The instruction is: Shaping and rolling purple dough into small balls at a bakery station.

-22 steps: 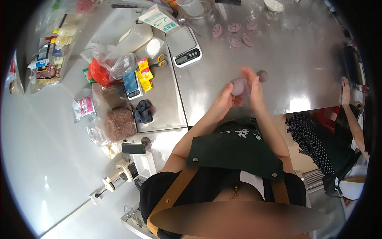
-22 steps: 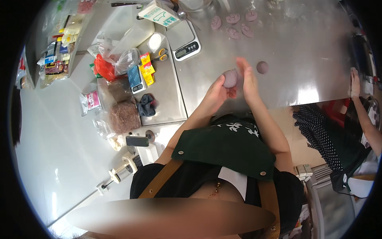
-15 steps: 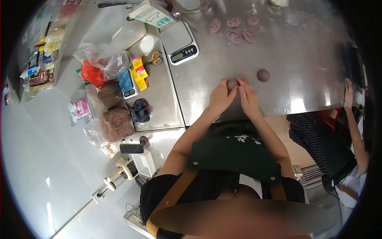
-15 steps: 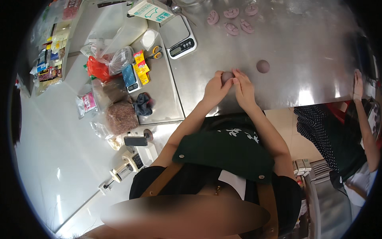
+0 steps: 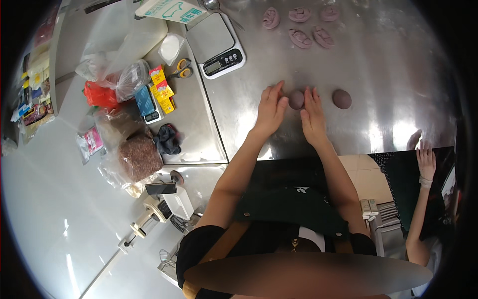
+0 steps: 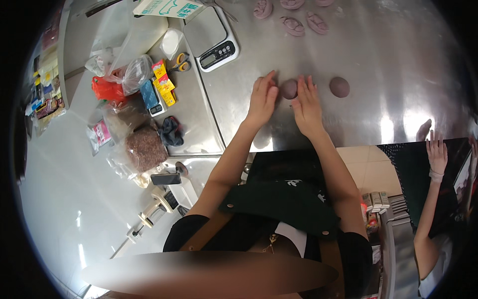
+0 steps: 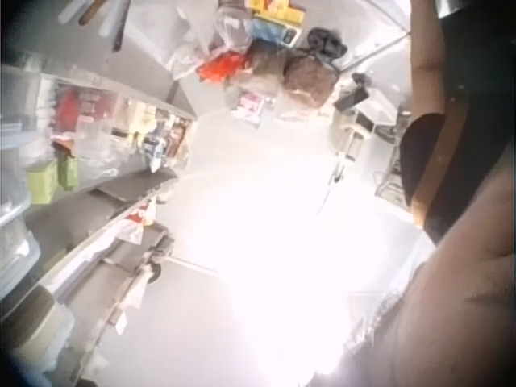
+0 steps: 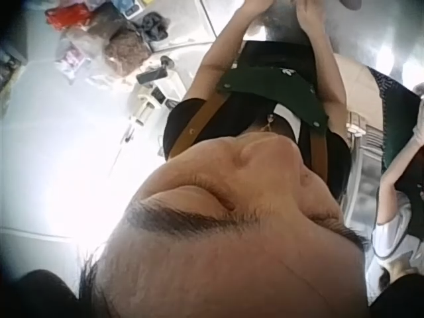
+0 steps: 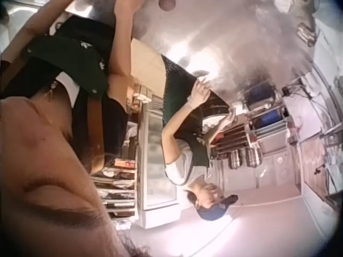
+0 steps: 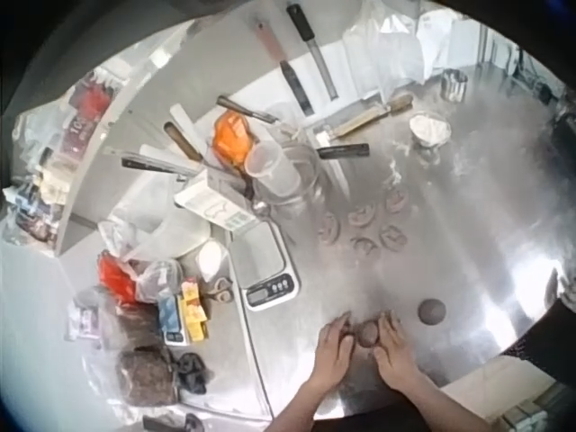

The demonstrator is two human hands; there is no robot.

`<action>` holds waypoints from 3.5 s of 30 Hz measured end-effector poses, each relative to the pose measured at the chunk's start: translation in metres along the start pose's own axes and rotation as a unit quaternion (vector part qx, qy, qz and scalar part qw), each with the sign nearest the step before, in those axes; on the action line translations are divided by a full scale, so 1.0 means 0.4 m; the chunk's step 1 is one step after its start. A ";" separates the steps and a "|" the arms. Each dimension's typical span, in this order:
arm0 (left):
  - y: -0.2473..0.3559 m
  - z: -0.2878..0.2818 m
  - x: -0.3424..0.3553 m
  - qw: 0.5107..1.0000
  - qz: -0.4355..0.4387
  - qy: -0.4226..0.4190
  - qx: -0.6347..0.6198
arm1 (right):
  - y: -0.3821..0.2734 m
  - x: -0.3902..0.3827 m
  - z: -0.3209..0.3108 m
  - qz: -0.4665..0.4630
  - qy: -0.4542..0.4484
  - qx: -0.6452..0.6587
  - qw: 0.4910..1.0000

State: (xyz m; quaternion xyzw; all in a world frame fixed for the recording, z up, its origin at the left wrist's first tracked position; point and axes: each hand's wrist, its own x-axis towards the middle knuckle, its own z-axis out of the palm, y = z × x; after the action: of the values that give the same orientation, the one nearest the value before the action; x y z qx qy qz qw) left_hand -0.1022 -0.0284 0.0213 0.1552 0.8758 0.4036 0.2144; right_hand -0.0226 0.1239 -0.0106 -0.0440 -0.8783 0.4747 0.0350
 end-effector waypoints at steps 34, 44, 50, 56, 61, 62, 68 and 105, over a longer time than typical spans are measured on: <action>0.013 0.098 -0.045 0.958 0.043 0.042 -0.279 | -0.048 0.039 0.041 0.043 0.056 0.304 0.950; 0.027 0.092 -0.049 0.951 0.021 0.028 -0.306 | -0.050 0.032 0.063 0.043 0.089 0.291 0.952; 0.011 0.131 -0.048 0.965 0.087 -0.019 -0.246 | -0.027 0.049 0.054 0.040 0.066 0.288 0.955; -0.005 0.096 -0.034 0.960 0.043 -0.022 -0.277 | -0.056 0.008 0.057 0.042 0.099 0.292 0.951; 0.015 0.139 -0.074 0.960 0.037 -0.019 -0.278 | -0.040 0.026 0.043 0.044 0.089 0.295 0.950; 0.017 0.138 -0.081 0.951 0.019 -0.002 -0.308 | -0.036 0.034 0.036 0.037 0.081 0.294 0.952; -0.005 0.142 -0.047 0.975 0.123 -0.049 -0.177 | -0.053 -0.021 0.070 0.054 0.107 0.281 0.952; 0.003 0.099 -0.029 0.969 0.068 -0.030 -0.234 | -0.087 0.000 0.086 0.079 0.131 0.307 0.939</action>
State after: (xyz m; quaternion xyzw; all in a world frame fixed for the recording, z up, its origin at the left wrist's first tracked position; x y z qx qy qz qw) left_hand -0.0721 -0.0076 0.0020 0.1721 0.7372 0.6064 0.2432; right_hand -0.0275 0.0762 -0.0003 -0.1624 -0.6709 0.7129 0.1236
